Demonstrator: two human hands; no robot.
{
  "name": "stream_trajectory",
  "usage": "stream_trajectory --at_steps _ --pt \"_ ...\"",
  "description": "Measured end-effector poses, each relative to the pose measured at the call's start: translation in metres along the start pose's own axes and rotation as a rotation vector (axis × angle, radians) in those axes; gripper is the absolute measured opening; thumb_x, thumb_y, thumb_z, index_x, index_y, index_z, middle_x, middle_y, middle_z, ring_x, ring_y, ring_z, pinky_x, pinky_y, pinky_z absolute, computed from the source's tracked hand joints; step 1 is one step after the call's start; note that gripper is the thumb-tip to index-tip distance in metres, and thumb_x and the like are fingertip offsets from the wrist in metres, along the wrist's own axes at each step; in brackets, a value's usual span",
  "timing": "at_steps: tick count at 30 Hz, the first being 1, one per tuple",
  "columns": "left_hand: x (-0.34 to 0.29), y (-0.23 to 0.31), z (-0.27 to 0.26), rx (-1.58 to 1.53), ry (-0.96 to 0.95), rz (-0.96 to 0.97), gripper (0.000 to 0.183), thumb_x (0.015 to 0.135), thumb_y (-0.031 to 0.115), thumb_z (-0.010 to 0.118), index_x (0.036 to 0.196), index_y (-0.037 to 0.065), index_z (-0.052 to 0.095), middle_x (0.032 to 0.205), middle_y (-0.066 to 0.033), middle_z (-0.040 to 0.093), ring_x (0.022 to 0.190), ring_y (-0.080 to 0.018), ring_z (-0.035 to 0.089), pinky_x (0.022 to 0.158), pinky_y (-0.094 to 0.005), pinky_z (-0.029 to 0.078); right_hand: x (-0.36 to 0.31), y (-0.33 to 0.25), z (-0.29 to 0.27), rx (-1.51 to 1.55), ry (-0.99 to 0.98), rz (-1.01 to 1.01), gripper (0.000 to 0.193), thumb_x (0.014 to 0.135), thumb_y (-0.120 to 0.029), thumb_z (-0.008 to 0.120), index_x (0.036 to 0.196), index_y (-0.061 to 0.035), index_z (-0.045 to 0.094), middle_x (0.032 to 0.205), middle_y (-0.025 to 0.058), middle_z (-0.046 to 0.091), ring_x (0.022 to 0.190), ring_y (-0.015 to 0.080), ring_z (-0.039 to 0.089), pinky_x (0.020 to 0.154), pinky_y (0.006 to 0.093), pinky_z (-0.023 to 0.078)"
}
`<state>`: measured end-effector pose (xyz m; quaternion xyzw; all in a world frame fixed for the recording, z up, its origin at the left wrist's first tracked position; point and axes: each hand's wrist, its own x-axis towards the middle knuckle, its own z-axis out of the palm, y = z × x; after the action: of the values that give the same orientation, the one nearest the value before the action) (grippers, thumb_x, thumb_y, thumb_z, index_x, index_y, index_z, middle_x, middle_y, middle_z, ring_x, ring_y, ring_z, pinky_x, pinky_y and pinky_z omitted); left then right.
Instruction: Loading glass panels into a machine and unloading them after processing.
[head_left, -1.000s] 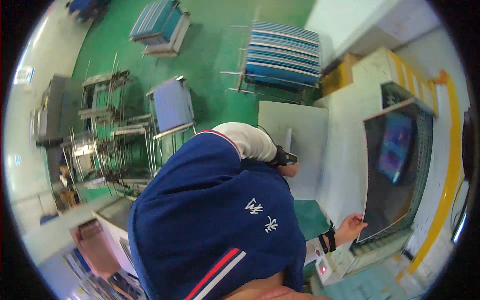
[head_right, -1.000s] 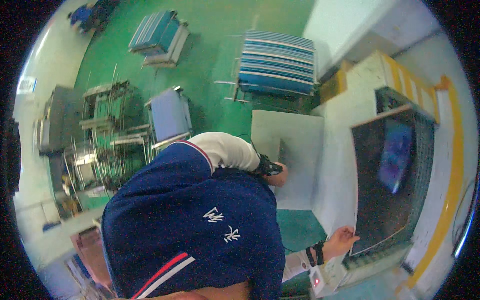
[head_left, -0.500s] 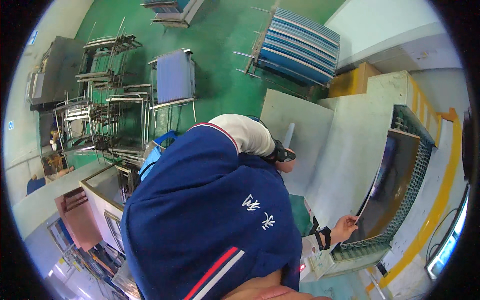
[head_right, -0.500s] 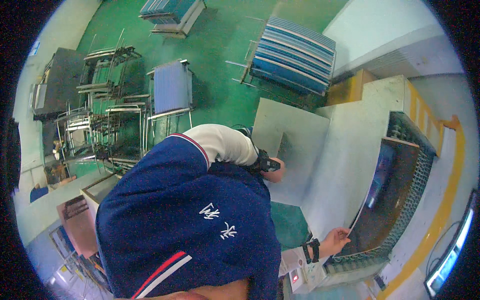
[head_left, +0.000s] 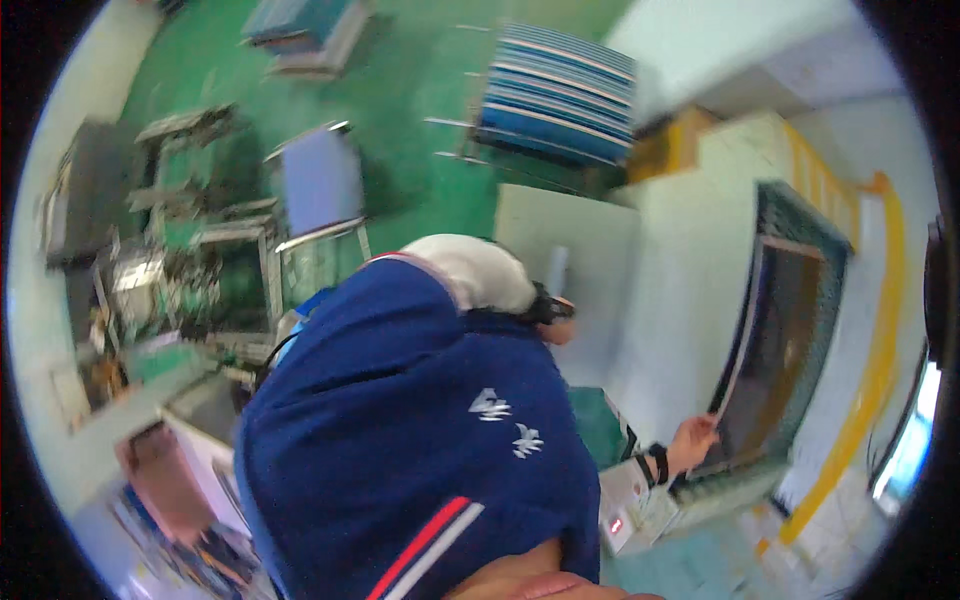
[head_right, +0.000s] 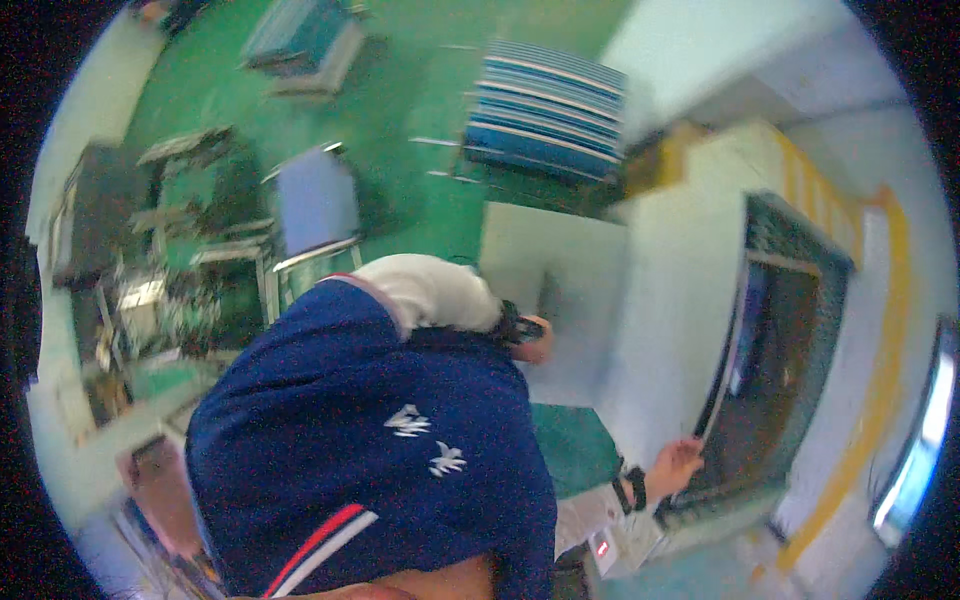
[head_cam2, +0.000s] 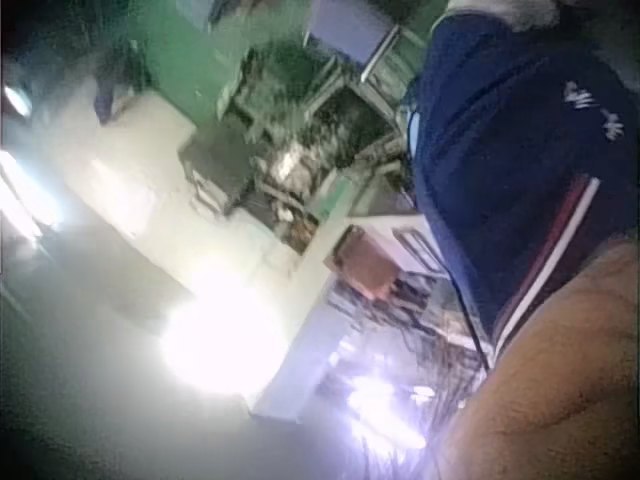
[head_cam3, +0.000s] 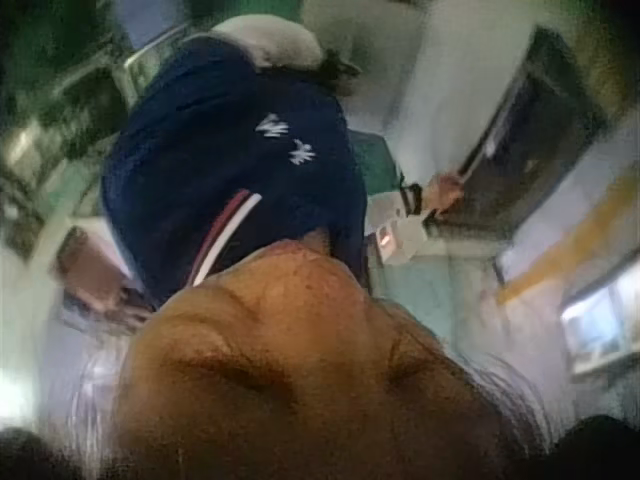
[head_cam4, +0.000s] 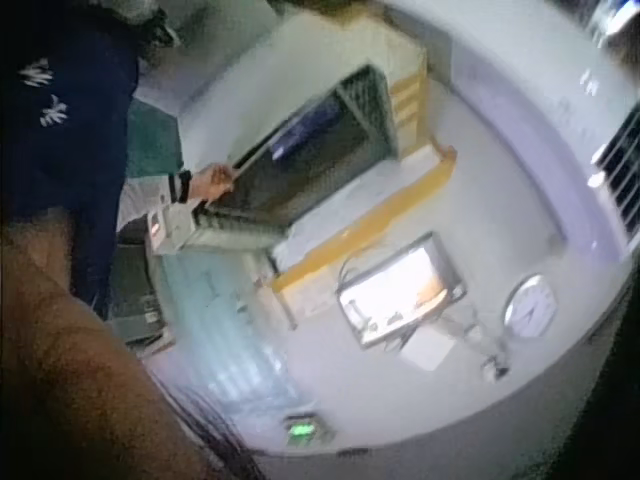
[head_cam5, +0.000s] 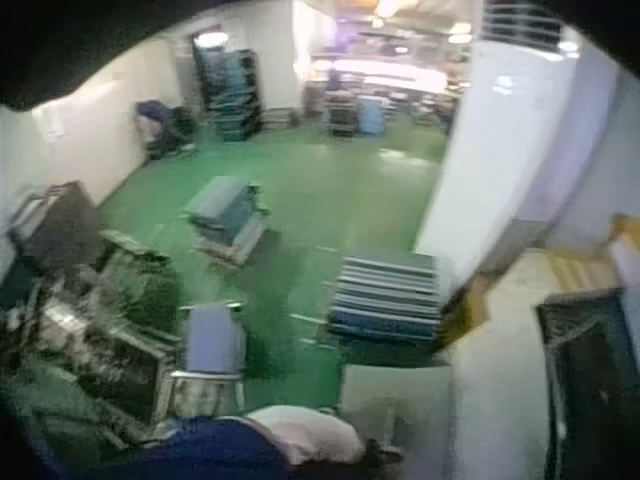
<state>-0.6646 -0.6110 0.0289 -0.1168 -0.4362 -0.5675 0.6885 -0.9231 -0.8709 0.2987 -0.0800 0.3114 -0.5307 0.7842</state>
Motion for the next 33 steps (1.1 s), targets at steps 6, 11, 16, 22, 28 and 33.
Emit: stream_trajectory --at_steps 6,11,16,22,28,33 --pt "-0.058 0.0 -0.034 1.252 -0.64 -0.524 0.015 0.065 0.025 0.069 0.071 0.011 0.068 0.072 -0.0055 0.066 0.058 -0.0238 0.06 0.05 -0.0349 0.047 0.015 0.045 0.019 0.038 0.018 0.054 0.019 0.088 -0.014 0.061 0.1 0.0005 0.059 0.091 0.0141 0.064 0.088 0.0245 0.061 0.074 0.0326 0.054" --pt "0.078 0.091 0.079 1.774 -0.865 -1.059 0.014 0.069 0.018 0.065 0.08 0.011 0.067 0.091 -0.0077 0.066 0.083 -0.0266 0.062 0.063 -0.0369 0.051 0.0 0.035 0.01 0.16 0.067 -0.068 0.026 0.091 -0.018 0.057 0.104 0.0042 0.055 0.1 0.0145 0.063 0.091 0.026 0.061 0.076 0.0328 0.054" --pt "0.092 0.09 0.092 1.714 -0.864 -1.294 0.014 0.072 0.016 0.063 0.085 0.014 0.068 0.089 -0.0057 0.066 0.093 -0.0257 0.062 0.073 -0.0391 0.053 -0.004 0.043 0.023 0.095 0.054 -0.151 0.026 0.092 -0.018 0.056 0.104 0.004 0.055 0.099 0.0142 0.063 0.091 0.0251 0.06 0.076 0.0318 0.053" --pt "0.1 0.09 0.097 1.663 -0.851 -1.292 0.014 0.071 0.016 0.064 0.083 0.011 0.069 0.09 -0.0067 0.066 0.094 -0.0264 0.062 0.073 -0.0381 0.053 0.004 0.035 0.02 0.11 0.077 -0.191 0.025 0.093 -0.018 0.054 0.105 0.004 0.054 0.099 0.0144 0.063 0.091 0.0248 0.061 0.076 0.0317 0.053" --pt "0.098 0.081 0.086 1.676 -0.895 -1.23 0.013 0.07 0.014 0.062 0.081 0.012 0.069 0.088 -0.0067 0.065 0.092 -0.0277 0.061 0.073 -0.0392 0.052 -0.002 0.029 0.036 0.046 0.082 -0.158 0.023 0.094 -0.011 0.049 0.108 0.0075 0.05 0.105 0.0193 0.059 0.098 0.0299 0.059 0.085 0.037 0.053" --pt "0.088 0.077 0.077 1.674 -0.853 -1.145 0.011 0.069 0.015 0.062 0.079 0.012 0.068 0.086 -0.0064 0.064 0.089 -0.0279 0.061 0.072 -0.0401 0.052 -0.019 0.023 0.052 -0.062 0.017 -0.103 0.023 0.093 -0.008 0.048 0.108 0.0098 0.048 0.109 0.0221 0.056 0.102 0.033 0.058 0.089 0.038 0.051"
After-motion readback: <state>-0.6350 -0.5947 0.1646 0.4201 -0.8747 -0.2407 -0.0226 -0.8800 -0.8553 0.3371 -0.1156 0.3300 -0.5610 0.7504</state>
